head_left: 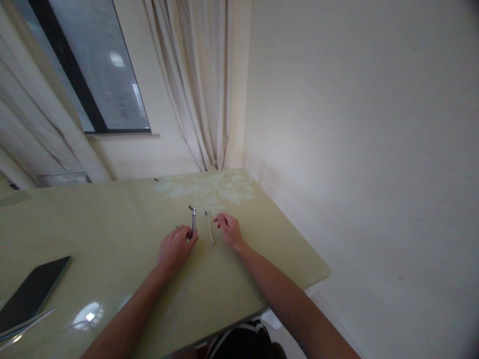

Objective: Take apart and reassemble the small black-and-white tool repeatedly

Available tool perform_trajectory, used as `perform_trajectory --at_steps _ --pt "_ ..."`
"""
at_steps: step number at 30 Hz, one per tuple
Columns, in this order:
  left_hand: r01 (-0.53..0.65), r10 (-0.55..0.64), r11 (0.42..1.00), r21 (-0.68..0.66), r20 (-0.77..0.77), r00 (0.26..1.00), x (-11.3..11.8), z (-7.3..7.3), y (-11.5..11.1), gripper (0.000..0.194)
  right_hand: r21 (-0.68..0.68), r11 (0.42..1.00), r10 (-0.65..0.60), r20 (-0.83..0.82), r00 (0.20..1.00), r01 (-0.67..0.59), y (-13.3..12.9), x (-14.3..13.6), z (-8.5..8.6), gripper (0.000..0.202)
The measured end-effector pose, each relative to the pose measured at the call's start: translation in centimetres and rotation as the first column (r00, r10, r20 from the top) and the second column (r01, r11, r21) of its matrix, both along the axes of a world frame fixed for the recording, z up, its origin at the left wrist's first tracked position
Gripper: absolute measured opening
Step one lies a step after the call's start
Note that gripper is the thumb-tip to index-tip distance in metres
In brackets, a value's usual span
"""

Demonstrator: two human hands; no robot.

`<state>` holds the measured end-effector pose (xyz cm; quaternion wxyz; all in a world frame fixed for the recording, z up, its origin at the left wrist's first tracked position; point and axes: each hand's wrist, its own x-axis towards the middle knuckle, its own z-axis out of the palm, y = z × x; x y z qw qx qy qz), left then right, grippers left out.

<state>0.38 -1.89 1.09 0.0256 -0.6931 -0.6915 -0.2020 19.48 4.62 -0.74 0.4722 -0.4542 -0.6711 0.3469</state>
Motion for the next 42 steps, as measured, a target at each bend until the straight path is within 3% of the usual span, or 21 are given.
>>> perform_trajectory --at_steps 3,7,9,12,15,18,21,27,34,42 --pt "0.17 -0.168 0.978 0.123 -0.021 0.985 1.4 0.1 -0.6 0.036 0.051 0.987 0.156 -0.103 0.982 -0.152 -0.9 -0.1 0.3 0.056" --pt "0.33 -0.337 0.936 0.12 0.042 0.941 3.1 -0.4 -0.9 0.03 -0.002 0.951 0.293 -0.31 0.904 -0.309 -1.7 -0.8 0.9 0.056" --pt "0.353 -0.365 0.929 0.11 0.135 0.921 2.9 -0.5 -0.6 0.032 -0.036 0.942 0.297 -0.373 0.879 -0.334 -1.7 -0.7 1.4 0.055" --pt "0.278 -0.291 0.957 0.089 0.341 0.894 1.3 -0.4 0.1 0.043 -0.041 0.938 0.306 -0.368 0.878 -0.345 -1.5 0.0 1.8 0.053" --pt "0.233 -0.247 0.967 0.099 0.583 0.774 -0.3 0.4 0.6 0.049 -0.082 0.899 0.377 -0.35 0.857 -0.429 -1.3 0.7 2.1 0.057" --pt "0.305 -0.279 0.946 0.105 0.739 0.613 -0.8 1.3 0.3 0.061 -0.124 0.834 0.482 -0.309 0.82 -0.537 -1.5 1.2 2.2 0.063" --pt "0.391 -0.284 0.917 0.075 0.812 0.51 -0.5 1.8 -0.2 0.07 -0.124 0.793 0.552 -0.27 0.789 -0.597 -1.9 1.3 2.3 0.061" --pt "0.417 -0.288 0.907 0.058 0.808 0.514 -0.2 1.7 -0.4 0.056 -0.148 0.748 0.599 -0.27 0.754 -0.647 -2.1 1.5 2.1 0.057" --pt "0.42 -0.339 0.9 0.117 0.794 0.504 0.0 2.0 -0.4 0.047 -0.188 0.787 0.539 -0.255 0.803 -0.588 -2.1 1.6 2.0 0.06" --pt "0.437 -0.362 0.884 0.165 0.834 0.416 -0.1 1.5 -0.4 0.041 -0.165 0.791 0.548 -0.237 0.802 -0.589 -2.0 1.5 1.9 0.062"
